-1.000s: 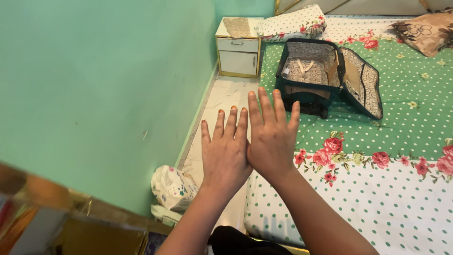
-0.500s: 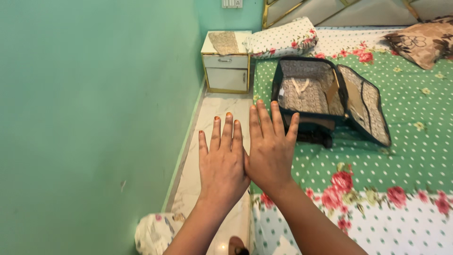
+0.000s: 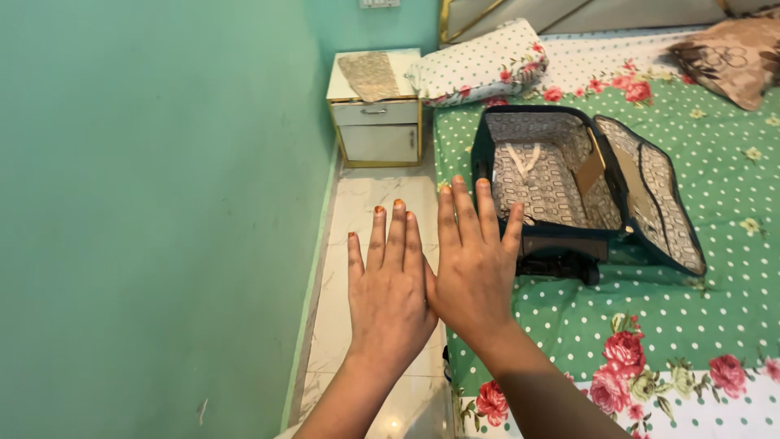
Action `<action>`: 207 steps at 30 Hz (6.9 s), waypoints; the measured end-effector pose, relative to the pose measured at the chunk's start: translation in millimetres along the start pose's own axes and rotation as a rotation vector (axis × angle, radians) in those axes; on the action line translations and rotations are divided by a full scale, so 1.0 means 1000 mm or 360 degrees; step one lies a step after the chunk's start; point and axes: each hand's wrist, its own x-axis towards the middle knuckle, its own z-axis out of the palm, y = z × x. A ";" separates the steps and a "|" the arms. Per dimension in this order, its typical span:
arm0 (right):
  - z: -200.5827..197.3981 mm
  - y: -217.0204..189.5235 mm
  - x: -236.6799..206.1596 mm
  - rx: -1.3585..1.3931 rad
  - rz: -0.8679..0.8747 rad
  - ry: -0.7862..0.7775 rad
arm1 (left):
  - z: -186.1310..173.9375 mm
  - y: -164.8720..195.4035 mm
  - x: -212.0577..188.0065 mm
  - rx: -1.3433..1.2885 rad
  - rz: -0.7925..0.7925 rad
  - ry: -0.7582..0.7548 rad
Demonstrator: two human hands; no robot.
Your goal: The person opens a backpack lying on a bed and unzips its compartments. They take out a laptop and place it on a desk, then remove headphones and set them beside the laptop, and finally take out a pair of eyeglasses and place them on the desk.
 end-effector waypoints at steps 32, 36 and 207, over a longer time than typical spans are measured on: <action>0.118 0.088 0.095 -0.0781 0.0742 0.0110 | 0.157 -0.078 0.199 -0.0547 0.0862 -0.0335; 0.129 0.144 0.115 -0.0763 0.0789 0.0113 | 0.192 -0.060 0.242 -0.0570 0.0889 -0.0397; 0.396 0.495 -0.102 -0.0268 0.1864 -0.0943 | 0.606 -0.053 0.223 -0.2456 -0.1241 -0.1859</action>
